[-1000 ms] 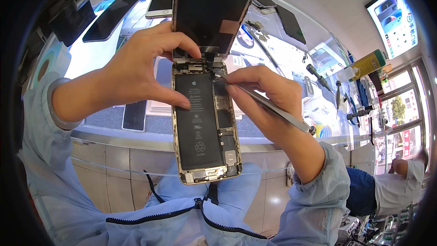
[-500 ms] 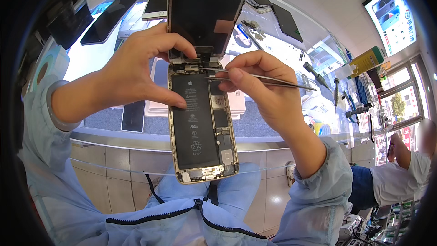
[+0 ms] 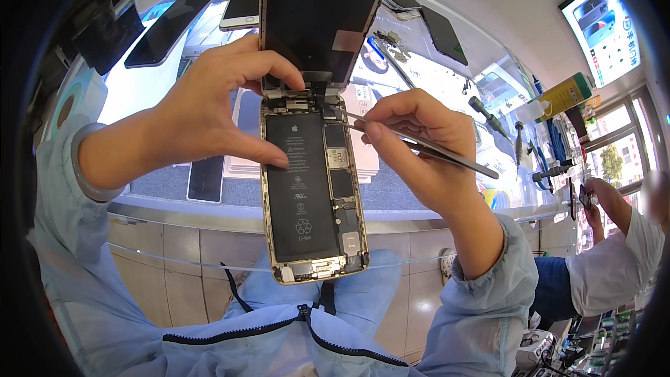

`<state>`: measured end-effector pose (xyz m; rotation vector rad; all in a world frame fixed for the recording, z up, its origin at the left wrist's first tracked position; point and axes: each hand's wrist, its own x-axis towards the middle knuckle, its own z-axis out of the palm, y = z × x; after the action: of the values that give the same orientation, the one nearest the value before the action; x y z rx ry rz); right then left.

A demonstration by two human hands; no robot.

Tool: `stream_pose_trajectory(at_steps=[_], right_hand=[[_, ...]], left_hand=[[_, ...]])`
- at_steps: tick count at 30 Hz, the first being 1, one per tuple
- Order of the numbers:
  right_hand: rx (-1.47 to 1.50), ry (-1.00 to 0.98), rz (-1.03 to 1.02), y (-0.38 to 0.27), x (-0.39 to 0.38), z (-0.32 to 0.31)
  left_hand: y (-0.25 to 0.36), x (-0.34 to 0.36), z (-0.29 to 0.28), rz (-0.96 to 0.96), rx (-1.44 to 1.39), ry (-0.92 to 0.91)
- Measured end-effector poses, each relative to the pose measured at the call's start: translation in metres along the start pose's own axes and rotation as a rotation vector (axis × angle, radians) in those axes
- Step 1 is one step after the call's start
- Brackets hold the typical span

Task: The person disassembles a smartphone by removing screws and detaching internal components. They use a screwdriver and tweezers to carefully lift and separate parts, including the battery and display assembly.

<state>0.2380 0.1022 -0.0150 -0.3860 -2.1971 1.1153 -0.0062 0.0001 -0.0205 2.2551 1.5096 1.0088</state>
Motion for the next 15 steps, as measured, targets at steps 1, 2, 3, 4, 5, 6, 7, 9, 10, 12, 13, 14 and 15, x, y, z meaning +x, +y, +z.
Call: stream_pose_trajectory(at_steps=[1, 2, 3, 4, 5, 6, 7, 9, 10, 12, 13, 14, 15], right_hand=[[-0.012, -0.005, 0.007, -0.0002, 0.0004, 0.0000], [-0.025, -0.010, 0.015, -0.0004, 0.0007, -0.0001], [-0.019, -0.009, 0.014, -0.0007, 0.0009, 0.0003], [-0.014, -0.007, 0.014, -0.0009, 0.0011, 0.0009], [-0.009, -0.006, 0.013, -0.0011, 0.0013, 0.0014], [-0.007, -0.004, 0.016, -0.0017, 0.0014, 0.0017], [-0.006, -0.002, 0.020, -0.0023, 0.0013, 0.0019], [0.004, 0.005, 0.019, -0.0025, 0.0013, 0.0024], [0.012, 0.010, 0.014, -0.0021, 0.0014, 0.0027], [0.020, 0.015, 0.016, -0.0019, 0.0012, 0.0024], [0.019, 0.015, 0.023, -0.0021, 0.0006, 0.0017], [0.018, 0.014, 0.029, -0.0020, 0.0001, 0.0012], [0.013, 0.018, 0.027, -0.0017, 0.0003, 0.0015]], left_hand=[[-0.0001, -0.0003, 0.0001, 0.000, 0.002, 0.002], [-0.0003, -0.0004, 0.0003, 0.000, 0.004, 0.004], [-0.0006, -0.0005, 0.0004, 0.006, 0.003, 0.004], [-0.0012, -0.0006, 0.0005, 0.011, 0.002, 0.005], [-0.0015, -0.0006, 0.0006, 0.016, 0.001, 0.006], [-0.0012, -0.0006, 0.0005, 0.009, -0.004, 0.004], [-0.0007, -0.0008, 0.0004, 0.001, -0.008, 0.002], [-0.0005, -0.0009, 0.0001, -0.005, -0.014, 0.001], [-0.0007, -0.0012, -0.0001, -0.003, -0.016, 0.001], [-0.0011, -0.0008, -0.0001, 0.001, -0.017, 0.000], [-0.0014, -0.0002, 0.0001, 0.005, -0.015, -0.002], [-0.0017, 0.0004, 0.0004, 0.008, -0.014, -0.005], [-0.0016, 0.0003, 0.0002, 0.011, -0.012, -0.005]])
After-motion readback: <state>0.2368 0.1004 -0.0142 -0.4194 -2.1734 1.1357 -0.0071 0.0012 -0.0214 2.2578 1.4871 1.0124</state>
